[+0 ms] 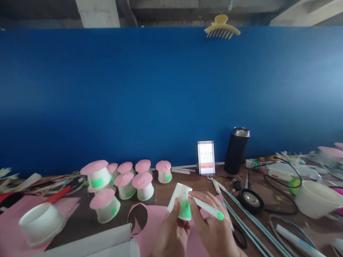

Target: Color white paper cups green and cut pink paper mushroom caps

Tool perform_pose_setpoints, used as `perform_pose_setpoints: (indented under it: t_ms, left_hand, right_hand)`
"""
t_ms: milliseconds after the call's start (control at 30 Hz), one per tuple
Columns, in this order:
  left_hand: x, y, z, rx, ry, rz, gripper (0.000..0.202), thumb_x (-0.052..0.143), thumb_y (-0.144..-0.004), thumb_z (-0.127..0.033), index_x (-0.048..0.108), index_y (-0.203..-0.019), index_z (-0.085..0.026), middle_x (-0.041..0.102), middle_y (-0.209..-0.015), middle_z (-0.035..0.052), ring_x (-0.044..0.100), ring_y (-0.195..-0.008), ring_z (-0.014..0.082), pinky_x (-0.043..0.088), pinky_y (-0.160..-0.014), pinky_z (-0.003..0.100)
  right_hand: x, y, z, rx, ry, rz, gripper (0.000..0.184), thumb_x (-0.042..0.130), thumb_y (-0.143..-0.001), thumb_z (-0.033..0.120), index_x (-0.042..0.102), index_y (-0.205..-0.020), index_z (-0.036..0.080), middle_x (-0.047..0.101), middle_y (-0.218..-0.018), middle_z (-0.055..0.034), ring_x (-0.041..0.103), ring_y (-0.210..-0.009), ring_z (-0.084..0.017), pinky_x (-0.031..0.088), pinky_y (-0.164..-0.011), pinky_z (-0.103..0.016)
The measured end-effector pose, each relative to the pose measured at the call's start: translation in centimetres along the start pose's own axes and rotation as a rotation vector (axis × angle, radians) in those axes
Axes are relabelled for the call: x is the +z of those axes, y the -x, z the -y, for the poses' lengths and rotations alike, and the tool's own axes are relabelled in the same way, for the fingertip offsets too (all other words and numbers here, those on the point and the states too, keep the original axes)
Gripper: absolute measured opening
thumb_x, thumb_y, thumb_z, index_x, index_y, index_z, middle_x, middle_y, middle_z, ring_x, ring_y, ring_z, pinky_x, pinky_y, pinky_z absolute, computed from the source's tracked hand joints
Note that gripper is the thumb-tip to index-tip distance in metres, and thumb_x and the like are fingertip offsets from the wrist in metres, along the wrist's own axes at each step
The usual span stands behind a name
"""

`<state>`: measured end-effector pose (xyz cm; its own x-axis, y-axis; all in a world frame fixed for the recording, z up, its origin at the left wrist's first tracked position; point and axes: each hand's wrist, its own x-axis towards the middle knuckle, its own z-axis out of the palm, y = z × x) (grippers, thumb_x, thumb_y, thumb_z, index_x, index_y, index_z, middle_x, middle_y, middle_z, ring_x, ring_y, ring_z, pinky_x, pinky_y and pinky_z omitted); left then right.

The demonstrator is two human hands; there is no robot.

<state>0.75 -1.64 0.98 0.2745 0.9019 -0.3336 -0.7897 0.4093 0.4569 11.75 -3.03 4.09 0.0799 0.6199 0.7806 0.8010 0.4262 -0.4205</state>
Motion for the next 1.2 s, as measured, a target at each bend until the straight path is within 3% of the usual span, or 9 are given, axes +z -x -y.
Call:
perform_pose_setpoints:
  t_ms: [433,633,767,967,1200]
  left_hand:
    - [-0.06,-0.17,0.01,-0.008,0.019,0.0,0.048,0.076,-0.069,-0.051,0.066,-0.102,-0.017,0.064,-0.081,0.0034,0.059,-0.092,0.0211,0.041,-0.078,0.029]
    - [-0.27,-0.31,0.09,0.004,0.042,0.038,0.04,0.074,-0.071,-0.048,0.067,-0.096,-0.018,0.064,-0.084,0.0034,0.057,-0.085,0.0181,0.04,-0.075,0.028]
    - [-0.23,-0.33,0.09,0.009,0.032,0.014,0.035,0.075,-0.07,-0.048,0.067,-0.086,-0.018,0.061,-0.076,0.0022,0.057,-0.083,0.0179,0.039,-0.073,0.028]
    - [0.14,-0.06,-0.18,0.001,0.028,0.019,0.04,0.076,-0.069,-0.049,0.067,-0.09,-0.016,0.062,-0.079,0.0019,0.049,-0.068,0.013,0.036,-0.066,0.028]
    - [0.03,-0.22,-0.1,0.001,0.012,-0.022,0.041,0.079,-0.064,-0.051,0.067,-0.085,-0.017,0.06,-0.071,0.0003,0.052,-0.07,0.0149,0.035,-0.069,0.029]
  right_hand:
    - [0.08,0.18,-0.1,0.003,0.003,0.007,0.017,0.057,-0.09,0.031,0.066,-0.101,0.022,0.072,-0.095,-0.007,0.067,-0.087,-0.023,0.053,-0.079,-0.038]
    - [0.04,0.05,0.01,-0.019,0.009,0.012,0.016,0.056,-0.09,0.029,0.065,-0.102,0.023,0.072,-0.094,-0.006,0.067,-0.087,-0.022,0.053,-0.077,-0.037]
    - [0.06,0.09,0.09,-0.031,0.008,0.005,0.016,0.057,-0.09,0.028,0.066,-0.101,0.023,0.072,-0.093,-0.0055,0.067,-0.087,-0.022,0.053,-0.078,-0.037]
    - [0.11,0.24,0.11,-0.035,0.022,-0.005,0.015,0.057,-0.089,0.029,0.066,-0.099,0.023,0.072,-0.092,-0.006,0.067,-0.086,-0.023,0.053,-0.077,-0.038]
    - [0.15,0.27,-0.05,-0.023,0.025,0.013,0.015,0.056,-0.09,0.029,0.066,-0.101,0.023,0.072,-0.093,-0.006,0.066,-0.087,-0.023,0.052,-0.079,-0.038]
